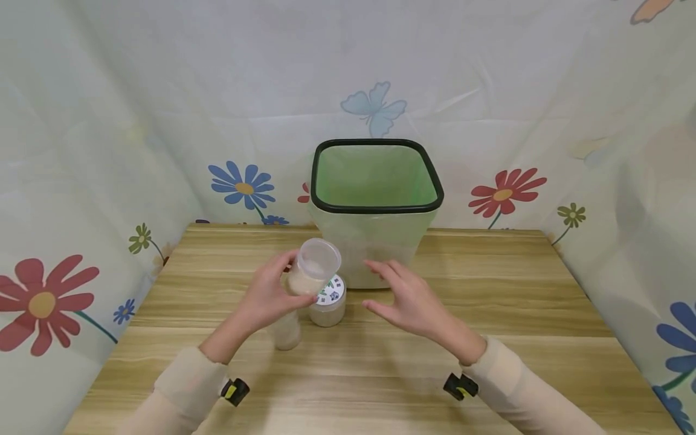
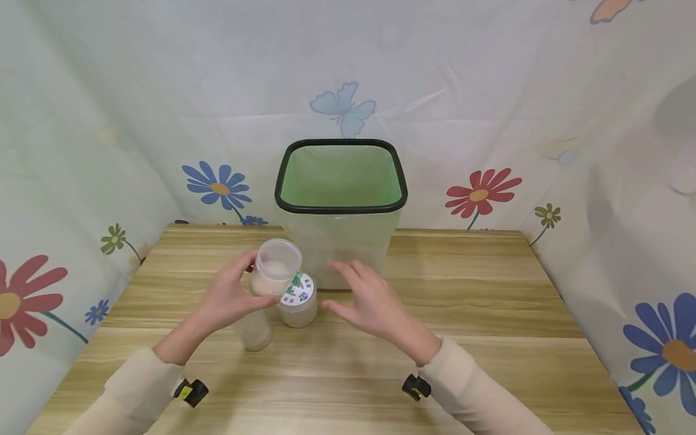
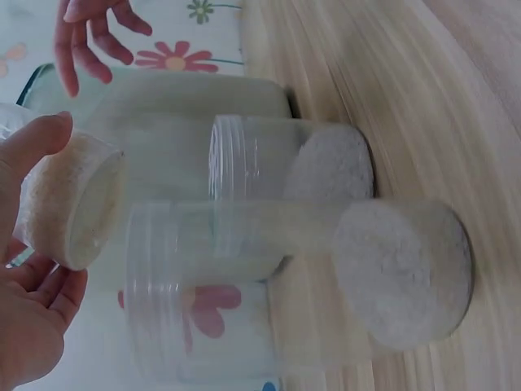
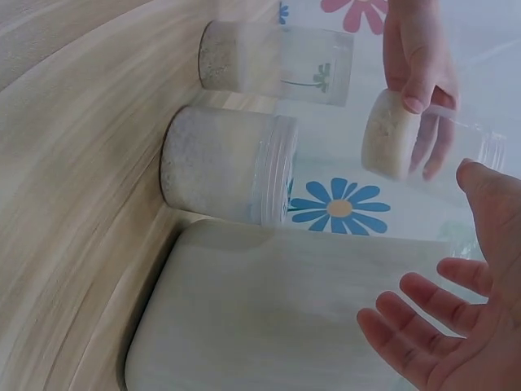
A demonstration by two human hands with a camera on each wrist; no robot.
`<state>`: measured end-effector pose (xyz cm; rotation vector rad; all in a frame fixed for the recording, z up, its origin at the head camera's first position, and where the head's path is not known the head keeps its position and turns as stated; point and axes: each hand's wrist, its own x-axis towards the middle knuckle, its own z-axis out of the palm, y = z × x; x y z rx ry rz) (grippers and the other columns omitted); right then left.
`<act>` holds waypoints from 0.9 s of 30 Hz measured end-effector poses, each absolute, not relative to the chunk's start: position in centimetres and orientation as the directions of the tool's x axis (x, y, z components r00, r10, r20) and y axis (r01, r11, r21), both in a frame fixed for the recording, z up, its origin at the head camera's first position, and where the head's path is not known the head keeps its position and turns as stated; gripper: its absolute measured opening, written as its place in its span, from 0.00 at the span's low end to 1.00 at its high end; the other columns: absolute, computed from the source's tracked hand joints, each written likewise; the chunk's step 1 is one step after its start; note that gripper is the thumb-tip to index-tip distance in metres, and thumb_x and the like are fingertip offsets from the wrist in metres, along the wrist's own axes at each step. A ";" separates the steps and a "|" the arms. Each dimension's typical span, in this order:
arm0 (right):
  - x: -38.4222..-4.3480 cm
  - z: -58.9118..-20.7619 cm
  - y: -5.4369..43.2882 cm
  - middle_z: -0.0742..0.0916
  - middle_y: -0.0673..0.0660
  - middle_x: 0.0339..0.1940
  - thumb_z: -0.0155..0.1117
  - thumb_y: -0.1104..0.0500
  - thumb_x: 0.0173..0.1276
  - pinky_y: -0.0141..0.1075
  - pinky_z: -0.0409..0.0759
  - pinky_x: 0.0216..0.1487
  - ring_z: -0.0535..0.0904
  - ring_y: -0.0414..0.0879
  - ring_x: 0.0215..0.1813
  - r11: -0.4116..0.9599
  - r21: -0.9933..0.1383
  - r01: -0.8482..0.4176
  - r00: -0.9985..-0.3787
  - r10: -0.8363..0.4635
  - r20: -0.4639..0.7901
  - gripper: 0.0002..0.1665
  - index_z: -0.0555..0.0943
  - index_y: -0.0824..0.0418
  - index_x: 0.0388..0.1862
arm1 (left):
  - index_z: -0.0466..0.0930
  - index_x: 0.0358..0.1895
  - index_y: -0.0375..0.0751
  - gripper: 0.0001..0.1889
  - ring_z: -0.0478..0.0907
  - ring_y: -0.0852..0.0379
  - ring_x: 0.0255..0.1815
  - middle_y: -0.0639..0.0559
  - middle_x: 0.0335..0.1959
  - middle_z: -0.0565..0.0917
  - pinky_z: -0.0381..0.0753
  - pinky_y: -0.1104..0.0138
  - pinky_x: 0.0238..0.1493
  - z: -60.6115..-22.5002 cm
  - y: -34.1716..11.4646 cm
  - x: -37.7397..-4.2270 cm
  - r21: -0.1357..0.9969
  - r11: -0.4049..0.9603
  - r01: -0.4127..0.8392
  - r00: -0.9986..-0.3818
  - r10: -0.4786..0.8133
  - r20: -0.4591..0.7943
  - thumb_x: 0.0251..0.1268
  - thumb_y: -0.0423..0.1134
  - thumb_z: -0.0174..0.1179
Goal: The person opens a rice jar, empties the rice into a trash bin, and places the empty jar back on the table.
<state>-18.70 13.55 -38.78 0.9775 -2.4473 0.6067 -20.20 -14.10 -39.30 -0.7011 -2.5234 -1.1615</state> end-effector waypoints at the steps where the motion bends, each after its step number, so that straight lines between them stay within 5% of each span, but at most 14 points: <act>1: -18.7 -38.7 13.6 0.80 0.54 0.44 0.71 0.46 0.51 0.37 0.79 0.38 0.77 0.44 0.41 0.655 -0.237 -0.718 -0.658 -0.528 0.537 0.40 0.71 0.59 0.61 | 0.71 0.56 0.42 0.39 0.74 0.55 0.47 0.51 0.47 0.78 0.76 0.59 0.47 -39.4 -13.8 -20.2 0.634 0.555 0.539 -0.841 0.314 0.440 0.32 0.41 0.77; 27: -19.0 -37.5 15.2 0.79 0.55 0.47 0.73 0.51 0.50 0.35 0.76 0.36 0.73 0.42 0.39 0.625 -0.278 -0.730 -0.658 -0.531 0.534 0.42 0.69 0.62 0.62 | 0.71 0.56 0.44 0.39 0.73 0.55 0.51 0.50 0.51 0.77 0.77 0.59 0.49 -40.2 -9.1 -19.4 0.564 0.569 0.598 -0.800 0.391 0.455 0.32 0.42 0.77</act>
